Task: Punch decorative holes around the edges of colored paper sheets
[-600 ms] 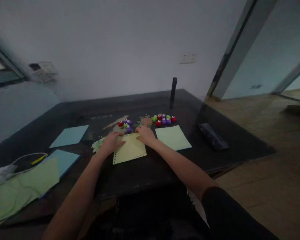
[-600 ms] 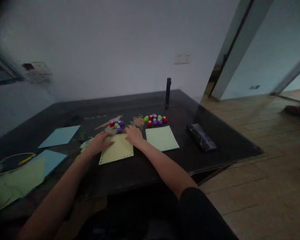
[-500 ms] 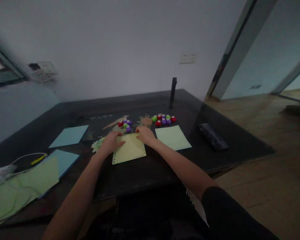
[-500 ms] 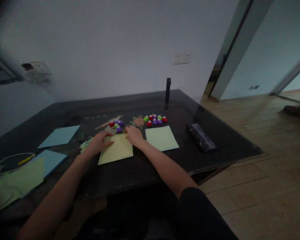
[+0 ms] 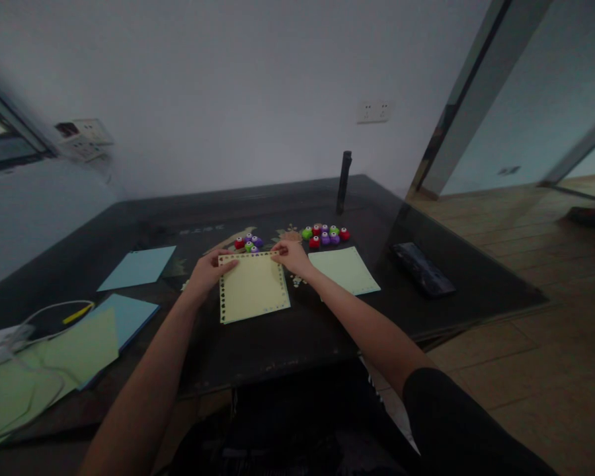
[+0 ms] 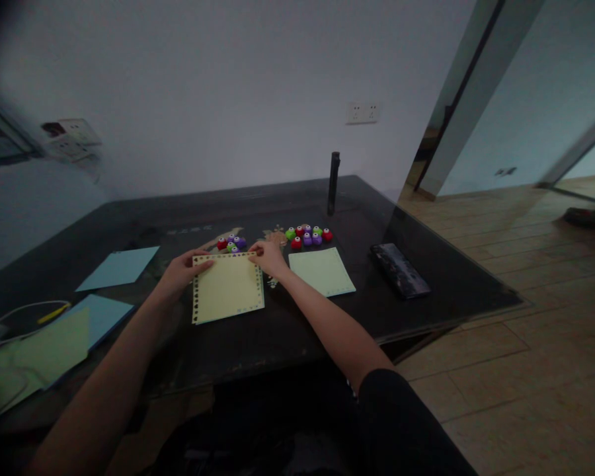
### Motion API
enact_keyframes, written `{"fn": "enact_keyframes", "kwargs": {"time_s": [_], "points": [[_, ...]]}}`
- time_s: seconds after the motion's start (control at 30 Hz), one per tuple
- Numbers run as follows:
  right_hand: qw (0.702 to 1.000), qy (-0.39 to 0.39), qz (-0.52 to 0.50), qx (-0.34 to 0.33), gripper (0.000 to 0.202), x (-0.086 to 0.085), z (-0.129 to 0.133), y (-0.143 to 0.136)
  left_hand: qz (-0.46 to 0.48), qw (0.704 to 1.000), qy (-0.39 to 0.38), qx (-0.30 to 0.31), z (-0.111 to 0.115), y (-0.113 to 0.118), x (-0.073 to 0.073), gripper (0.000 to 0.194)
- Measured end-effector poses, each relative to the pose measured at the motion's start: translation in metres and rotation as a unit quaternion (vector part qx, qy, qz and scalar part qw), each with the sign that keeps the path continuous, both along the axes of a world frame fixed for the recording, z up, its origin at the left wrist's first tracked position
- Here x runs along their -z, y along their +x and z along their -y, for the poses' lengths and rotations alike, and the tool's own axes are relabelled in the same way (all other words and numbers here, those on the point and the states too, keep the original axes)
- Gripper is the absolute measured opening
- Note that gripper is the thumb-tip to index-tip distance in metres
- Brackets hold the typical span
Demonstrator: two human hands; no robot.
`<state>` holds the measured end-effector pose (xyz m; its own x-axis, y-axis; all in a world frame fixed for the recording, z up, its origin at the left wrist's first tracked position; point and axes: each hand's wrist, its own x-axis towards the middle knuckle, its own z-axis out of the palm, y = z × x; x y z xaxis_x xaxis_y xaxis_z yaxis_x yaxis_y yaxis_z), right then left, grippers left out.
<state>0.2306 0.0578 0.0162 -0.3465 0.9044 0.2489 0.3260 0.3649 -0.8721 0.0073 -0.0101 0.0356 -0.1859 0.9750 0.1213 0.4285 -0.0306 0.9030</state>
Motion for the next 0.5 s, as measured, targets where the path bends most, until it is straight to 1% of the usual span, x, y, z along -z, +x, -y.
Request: {"fn": "enact_keyframes", "kwargs": {"time_s": [0.07,0.13,0.2,0.3,0.4,0.5], "points": [[0.999,-0.017,-0.03,-0.004,0.011,-0.002,-0.002,0.002,0.095,0.994,-0.046,0.022,0.004,0.003,-0.002,0.05],[0.998,-0.04,-0.057,-0.009,0.011,-0.003,-0.003,0.004,0.133,0.985,-0.099,0.054,0.007,0.005,-0.002,0.05],[0.995,-0.059,-0.079,-0.01,0.01,-0.002,-0.004,0.005,0.139,0.976,-0.144,0.087,0.01,0.007,-0.002,0.049],[0.992,-0.069,-0.104,-0.012,0.008,0.0,-0.005,0.006,0.139,0.967,-0.178,0.119,0.013,0.007,-0.003,0.047],[0.987,-0.083,-0.138,-0.018,0.006,-0.001,-0.005,0.006,0.142,0.963,-0.191,0.129,0.015,0.006,-0.004,0.045],[0.98,-0.091,-0.174,-0.022,0.006,-0.004,-0.004,0.007,0.149,0.963,-0.187,0.127,0.016,0.006,-0.004,0.044]]}}
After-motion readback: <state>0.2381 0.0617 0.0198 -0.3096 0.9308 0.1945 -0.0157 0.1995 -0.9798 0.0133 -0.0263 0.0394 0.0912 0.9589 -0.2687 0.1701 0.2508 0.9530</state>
